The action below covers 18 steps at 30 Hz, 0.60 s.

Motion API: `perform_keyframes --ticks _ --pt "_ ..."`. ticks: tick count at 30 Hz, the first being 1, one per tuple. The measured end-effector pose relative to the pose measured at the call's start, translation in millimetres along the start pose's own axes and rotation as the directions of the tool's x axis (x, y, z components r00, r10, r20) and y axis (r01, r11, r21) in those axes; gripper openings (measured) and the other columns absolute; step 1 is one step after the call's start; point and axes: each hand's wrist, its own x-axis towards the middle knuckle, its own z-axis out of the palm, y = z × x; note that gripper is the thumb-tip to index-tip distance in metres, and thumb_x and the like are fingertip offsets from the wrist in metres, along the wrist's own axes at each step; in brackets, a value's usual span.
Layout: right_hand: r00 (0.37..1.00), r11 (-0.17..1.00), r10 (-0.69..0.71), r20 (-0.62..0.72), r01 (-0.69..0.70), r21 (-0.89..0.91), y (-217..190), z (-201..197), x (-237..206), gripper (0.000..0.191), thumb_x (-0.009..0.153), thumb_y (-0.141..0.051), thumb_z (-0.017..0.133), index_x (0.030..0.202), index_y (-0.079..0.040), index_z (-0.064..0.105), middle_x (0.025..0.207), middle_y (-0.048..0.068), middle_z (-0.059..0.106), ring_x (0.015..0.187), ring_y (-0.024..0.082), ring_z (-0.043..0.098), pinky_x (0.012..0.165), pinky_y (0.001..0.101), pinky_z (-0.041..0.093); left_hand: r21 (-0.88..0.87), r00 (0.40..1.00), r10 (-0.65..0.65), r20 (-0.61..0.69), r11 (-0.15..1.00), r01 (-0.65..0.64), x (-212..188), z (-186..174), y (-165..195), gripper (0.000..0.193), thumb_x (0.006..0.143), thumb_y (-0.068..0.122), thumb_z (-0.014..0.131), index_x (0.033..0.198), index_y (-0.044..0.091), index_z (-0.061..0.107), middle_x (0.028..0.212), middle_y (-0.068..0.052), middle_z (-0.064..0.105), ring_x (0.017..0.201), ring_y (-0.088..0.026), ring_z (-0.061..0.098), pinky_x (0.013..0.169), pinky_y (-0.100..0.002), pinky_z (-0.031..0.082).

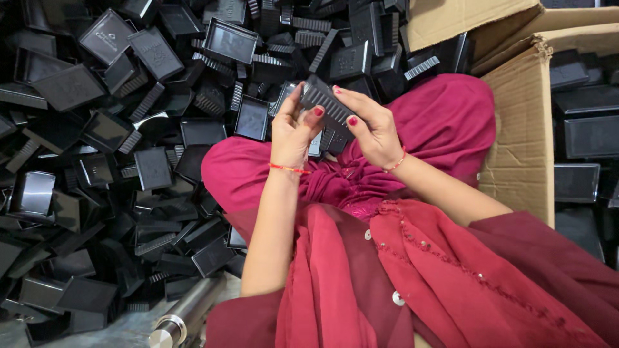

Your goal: The person sits on the floor surrounded by a large pile of black plastic boxes. They pick up boxes one at a time, turn them over in their hands, and place them into a cardboard box beside them.

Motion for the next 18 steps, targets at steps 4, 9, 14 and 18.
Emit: perform_keyframes --ticks 4,9,14,18 --pt "0.997 1.0 -0.007 0.076 0.009 -0.025 -8.3 -3.8 2.4 0.041 0.105 -0.013 0.059 0.145 -0.001 0.058 0.148 0.022 0.061 0.142 0.034 0.06 0.12 0.0379 0.046 0.022 1.0 0.02 -0.019 1.0 -0.02 -2.2 0.9 -0.4 0.07 0.087 0.011 0.084 0.146 0.001 0.047 0.127 -0.007 0.064 0.111 -0.017 0.069 0.093 -0.034 0.062" --pt "0.98 0.986 -0.082 0.182 0.106 -0.127 -17.5 -2.1 -1.5 0.062 0.088 -0.015 0.075 0.144 0.0 0.052 0.13 0.024 0.065 0.122 0.032 0.066 0.103 0.0372 0.052 0.293 0.986 0.164 -0.032 0.945 -0.148 -13.8 -4.7 -0.5 0.071 0.082 0.031 0.087 0.138 0.01 0.05 0.118 -0.005 0.062 0.099 -0.014 0.068 0.081 -0.029 0.061" --pt "0.907 0.965 0.264 0.327 -0.245 -0.098 -28.5 -7.2 -13.7 0.051 0.089 -0.008 0.069 0.139 -0.004 0.059 0.09 0.01 0.078 0.076 0.019 0.079 0.072 0.0287 0.059 0.829 0.853 0.5 0.149 0.406 -0.383 -35.8 -12.4 -2.0 0.072 0.079 0.068 0.076 0.108 0.003 0.062 0.093 -0.006 0.06 0.084 -0.016 0.061 0.074 -0.03 0.053" --pt "0.921 0.982 0.177 0.348 -0.188 -0.003 -39.7 -15.0 -28.0 0.05 0.091 -0.008 0.07 0.139 -0.002 0.056 0.1 0.011 0.077 0.089 0.019 0.079 0.079 0.0282 0.06 0.86 0.812 0.523 0.259 0.258 -0.44 -47.5 -6.5 -8.3 0.075 0.08 0.077 0.065 0.092 0.004 0.06 0.082 -0.007 0.061 0.078 -0.023 0.063 0.072 -0.035 0.048"
